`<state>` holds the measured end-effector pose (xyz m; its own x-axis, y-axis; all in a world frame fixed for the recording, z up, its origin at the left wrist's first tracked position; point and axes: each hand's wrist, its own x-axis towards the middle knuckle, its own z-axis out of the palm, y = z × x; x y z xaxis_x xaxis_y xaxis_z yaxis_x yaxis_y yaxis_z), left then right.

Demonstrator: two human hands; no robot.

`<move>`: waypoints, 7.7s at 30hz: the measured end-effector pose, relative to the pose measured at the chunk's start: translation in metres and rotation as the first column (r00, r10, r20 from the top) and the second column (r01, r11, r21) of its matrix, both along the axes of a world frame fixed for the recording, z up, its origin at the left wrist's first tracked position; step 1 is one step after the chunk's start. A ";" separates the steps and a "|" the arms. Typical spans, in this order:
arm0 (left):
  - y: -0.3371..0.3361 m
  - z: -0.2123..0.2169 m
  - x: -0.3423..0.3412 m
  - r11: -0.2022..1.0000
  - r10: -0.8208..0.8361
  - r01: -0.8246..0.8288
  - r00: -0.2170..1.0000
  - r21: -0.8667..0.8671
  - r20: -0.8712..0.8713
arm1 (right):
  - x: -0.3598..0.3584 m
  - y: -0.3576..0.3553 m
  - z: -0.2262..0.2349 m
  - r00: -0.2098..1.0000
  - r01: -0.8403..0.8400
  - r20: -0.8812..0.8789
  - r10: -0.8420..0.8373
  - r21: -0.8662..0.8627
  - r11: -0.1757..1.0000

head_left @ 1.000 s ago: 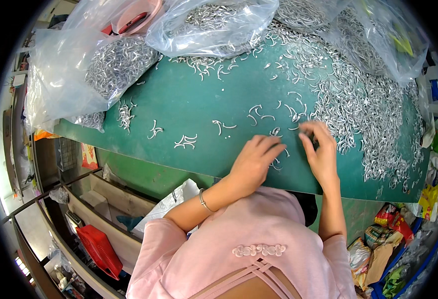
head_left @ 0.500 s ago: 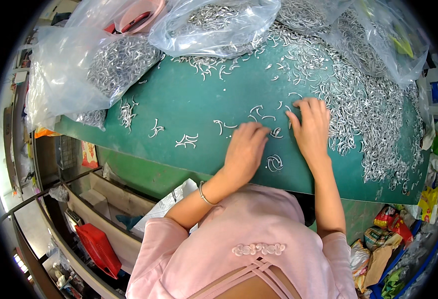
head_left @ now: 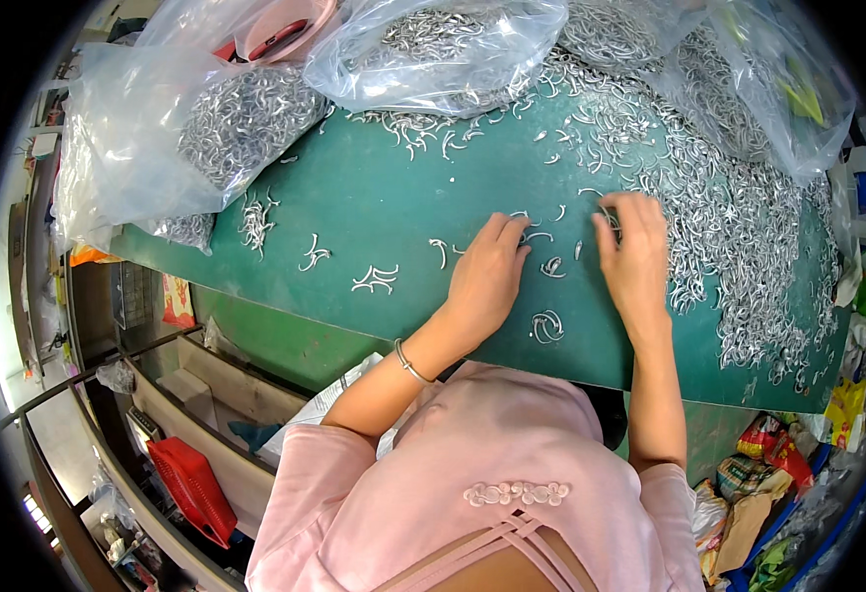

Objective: The person sorts small, silver-colored metal components on a green workbench. They pick up individual pieces from a large pile, inspect them, and place them into clear plastic bags. The person also occasionally moves the bags and adjusts the pile of parts on the table.

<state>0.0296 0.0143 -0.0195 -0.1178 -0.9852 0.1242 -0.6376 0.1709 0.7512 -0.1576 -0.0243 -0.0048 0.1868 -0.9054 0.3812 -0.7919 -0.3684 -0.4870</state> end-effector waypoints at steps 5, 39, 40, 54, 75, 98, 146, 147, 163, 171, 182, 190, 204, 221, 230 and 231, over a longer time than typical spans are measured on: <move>-0.001 0.008 0.004 0.995 0.000 0.009 0.995 -0.096 0.097 | 0.026 0.005 -0.001 0.978 -0.201 -0.033 0.206 0.114 0.973; 0.005 0.015 0.000 0.651 0.537 0.547 0.159 0.527 -0.828 | -0.009 -0.007 -0.010 0.973 0.154 -0.184 -0.141 0.062 0.986; 0.005 0.014 0.002 0.647 0.542 0.569 0.126 0.508 -0.831 | -0.010 -0.007 -0.009 0.980 0.150 -0.142 -0.139 0.066 0.987; 0.008 0.004 0.000 0.636 0.649 0.681 -0.217 0.363 -0.729 | 0.011 0.029 0.030 0.956 -0.233 0.237 0.171 0.267 0.935; 0.041 0.012 0.022 0.661 0.525 0.524 0.189 0.538 -0.830 | 0.032 0.049 0.031 0.920 -0.377 0.232 0.316 0.309 0.873; 0.049 0.020 0.021 0.867 0.155 0.270 0.654 0.419 -0.741 | 0.001 0.048 0.022 0.905 -0.161 0.417 -0.085 0.520 0.839; 0.039 0.016 0.025 0.562 0.737 0.560 -0.003 0.609 -0.676 | 0.051 -0.004 -0.014 0.978 -0.183 -0.081 0.191 0.101 0.978; 0.040 0.017 0.026 0.564 0.737 0.554 -0.004 0.612 -0.676 | 0.050 -0.004 -0.014 0.974 -0.190 -0.105 0.203 0.124 0.974; 0.038 0.008 0.024 0.635 0.680 0.507 -0.010 0.583 -0.733 | 0.021 0.029 0.008 0.984 0.008 -0.180 0.016 0.133 0.991; 0.033 0.019 0.019 0.621 0.703 0.465 0.025 0.631 -0.710 | 0.011 0.038 0.016 0.990 -0.077 0.137 0.038 0.291 0.954; 0.034 0.005 0.009 0.635 0.613 0.544 0.079 0.549 -0.786 | 0.012 0.012 -0.002 0.972 0.130 -0.193 -0.132 -0.022 0.991; 0.029 0.025 0.015 0.760 0.439 0.445 0.187 0.474 -0.879 | -0.023 0.036 0.010 0.999 -0.045 0.041 0.036 0.231 0.972; 0.031 0.023 0.019 0.615 0.642 0.440 0.204 0.655 -0.739 | -0.075 0.057 -0.001 0.929 0.260 -0.271 -0.251 -0.002 0.966; 0.039 0.026 0.015 0.635 0.612 0.428 0.229 0.643 -0.757 | 0.014 0.006 -0.008 0.989 0.004 -0.147 0.006 0.072 0.997; 0.044 0.022 0.023 0.642 0.591 0.425 0.256 0.638 -0.765 | 0.021 0.002 -0.010 0.992 -0.015 -0.123 0.030 0.121 0.992; 0.046 0.021 0.025 0.646 0.592 0.424 0.246 0.634 -0.768 | 0.019 0.000 -0.011 0.990 -0.001 -0.139 0.017 0.115 0.993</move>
